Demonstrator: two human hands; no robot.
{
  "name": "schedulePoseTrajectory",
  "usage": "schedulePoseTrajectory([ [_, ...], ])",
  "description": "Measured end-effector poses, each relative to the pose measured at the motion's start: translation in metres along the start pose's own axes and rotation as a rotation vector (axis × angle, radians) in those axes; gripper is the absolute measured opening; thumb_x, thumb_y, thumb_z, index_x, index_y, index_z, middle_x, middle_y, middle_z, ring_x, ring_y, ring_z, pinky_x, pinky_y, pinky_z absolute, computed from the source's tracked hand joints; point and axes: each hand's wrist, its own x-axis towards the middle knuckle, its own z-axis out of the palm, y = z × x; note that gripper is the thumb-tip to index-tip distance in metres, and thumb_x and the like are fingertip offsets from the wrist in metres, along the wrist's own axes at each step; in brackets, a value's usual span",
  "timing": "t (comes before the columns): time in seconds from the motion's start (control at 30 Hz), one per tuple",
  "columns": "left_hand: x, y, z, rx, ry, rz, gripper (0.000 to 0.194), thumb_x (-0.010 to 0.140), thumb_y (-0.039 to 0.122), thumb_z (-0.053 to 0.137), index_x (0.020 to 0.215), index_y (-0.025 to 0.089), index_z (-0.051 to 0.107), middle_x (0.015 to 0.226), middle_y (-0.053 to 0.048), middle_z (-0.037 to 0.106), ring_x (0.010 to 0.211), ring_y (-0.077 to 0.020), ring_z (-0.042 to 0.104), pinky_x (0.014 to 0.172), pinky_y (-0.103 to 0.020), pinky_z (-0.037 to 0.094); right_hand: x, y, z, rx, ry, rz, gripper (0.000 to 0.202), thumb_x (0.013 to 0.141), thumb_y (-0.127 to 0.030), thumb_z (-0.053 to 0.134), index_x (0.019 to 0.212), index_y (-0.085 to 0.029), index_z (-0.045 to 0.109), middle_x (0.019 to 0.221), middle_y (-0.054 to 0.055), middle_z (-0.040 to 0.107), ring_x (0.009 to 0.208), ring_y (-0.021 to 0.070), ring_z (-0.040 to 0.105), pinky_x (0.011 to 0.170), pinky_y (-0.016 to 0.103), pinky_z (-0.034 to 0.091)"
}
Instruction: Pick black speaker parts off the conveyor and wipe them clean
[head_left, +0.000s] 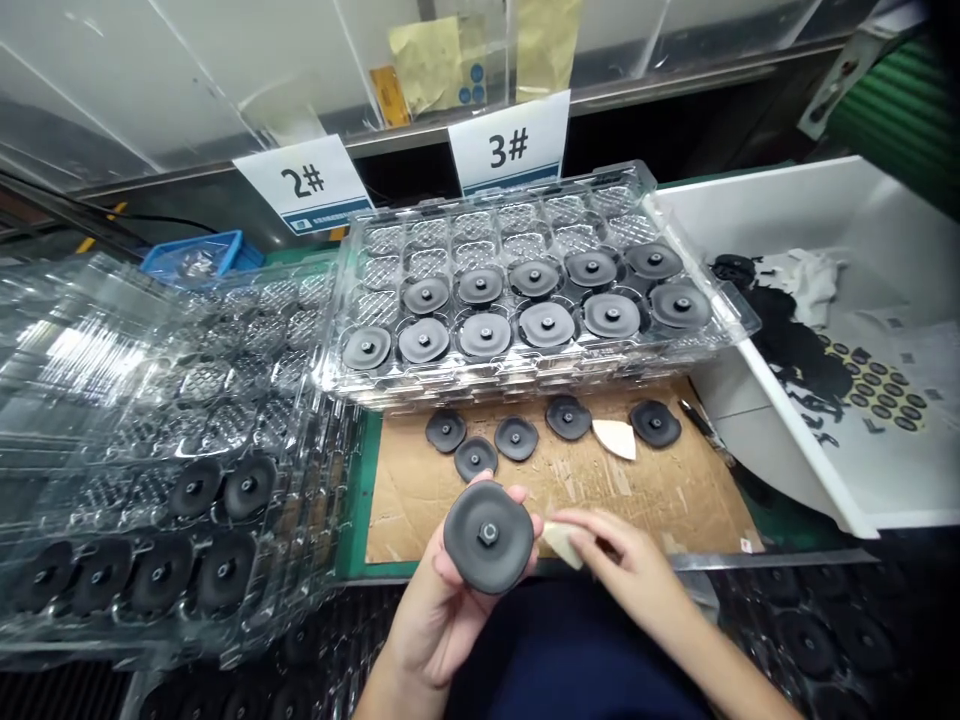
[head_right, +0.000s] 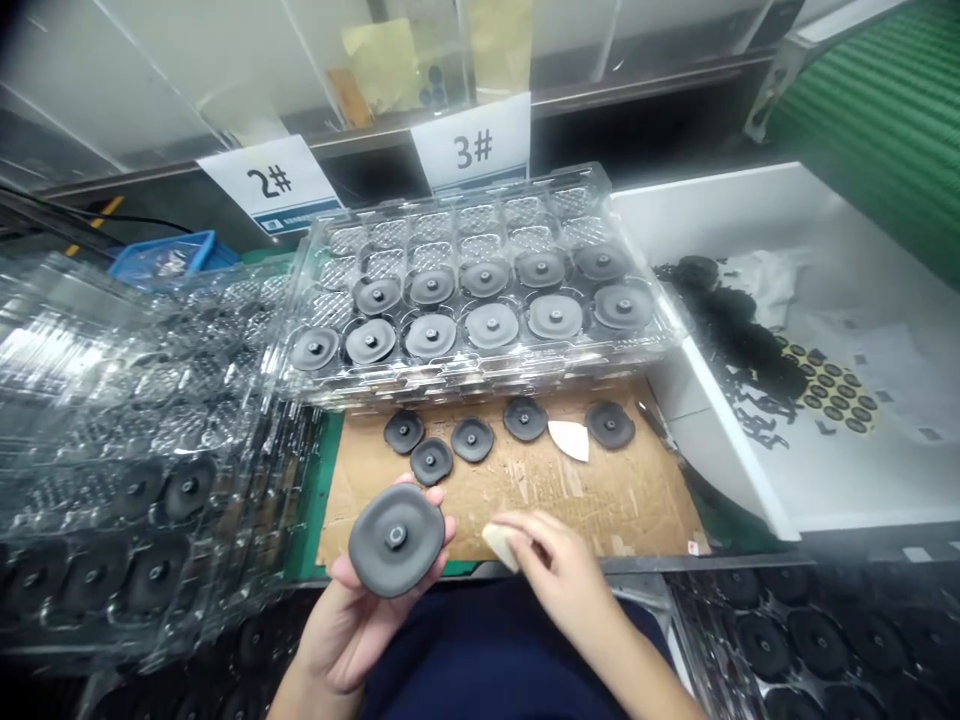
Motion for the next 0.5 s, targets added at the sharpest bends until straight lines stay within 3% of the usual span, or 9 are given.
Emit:
schedulePoseTrajectory([
  [0.1,0.003,-0.002,0.000,0.014,-0.002,-0.007,0.051,0.062,0.036,0.070,0.111,0.030,0.060,0.121,-0.003,0.061,0.108,-0.0273,0.057,0.090,-0.033,0.047,-0.010,0.000,0.002,-0.008,-0.025,0.035,0.024,0.086,-0.027,0.048,0.100,-0.022,0.066,0.095,0.005,0.068,0.088,0.0208,0.063,0.077,0.034,0.051],
  [0.23,0.003,-0.006,0.004,0.058,0.011,0.026,0.053,0.063,0.035,0.070,0.114,0.031,0.058,0.121,-0.004,0.061,0.106,-0.0268,0.059,0.090,-0.034,0.048,0.001,-0.042,-0.018,0.031,0.110,0.027,0.025,0.087,-0.028,0.047,0.107,-0.022,0.062,0.107,0.004,0.064,0.097,0.0190,0.060,0.080,0.029,0.049],
  [0.3,0.002,-0.009,0.003,0.066,0.040,0.085,0.052,0.066,0.034,0.069,0.116,0.031,0.056,0.120,-0.004,0.062,0.107,-0.0247,0.058,0.092,-0.034,0.046,0.007,-0.073,-0.024,0.080,0.197,-0.093,0.024,0.087,-0.025,0.049,0.109,-0.024,0.059,0.108,0.002,0.063,0.097,0.0160,0.059,0.080,0.025,0.048],
  [0.37,0.000,-0.011,0.000,0.065,0.076,0.123,0.048,0.071,0.031,0.066,0.117,0.031,0.055,0.116,-0.003,0.064,0.109,-0.0218,0.057,0.095,-0.032,0.043,0.012,-0.100,-0.021,0.083,0.213,-0.303,0.026,0.087,-0.020,0.048,0.111,-0.022,0.057,0.105,0.002,0.063,0.094,0.0150,0.058,0.081,0.025,0.046],
  [0.43,-0.002,-0.012,-0.006,0.067,0.119,0.114,0.043,0.074,0.028,0.064,0.116,0.030,0.057,0.110,-0.002,0.067,0.108,-0.0197,0.057,0.096,-0.029,0.042,0.013,-0.117,-0.013,0.015,0.129,-0.477,0.027,0.087,-0.017,0.045,0.112,-0.017,0.056,0.098,0.005,0.064,0.086,0.0161,0.058,0.080,0.028,0.045],
  [0.5,-0.004,-0.012,-0.012,0.074,0.177,0.104,0.041,0.074,0.029,0.064,0.114,0.031,0.058,0.107,-0.001,0.068,0.105,-0.0194,0.059,0.094,-0.029,0.043,0.014,-0.123,-0.006,-0.066,-0.054,-0.527,0.025,0.088,-0.016,0.043,0.109,-0.015,0.057,0.094,0.005,0.064,0.081,0.0160,0.057,0.078,0.029,0.044],
])
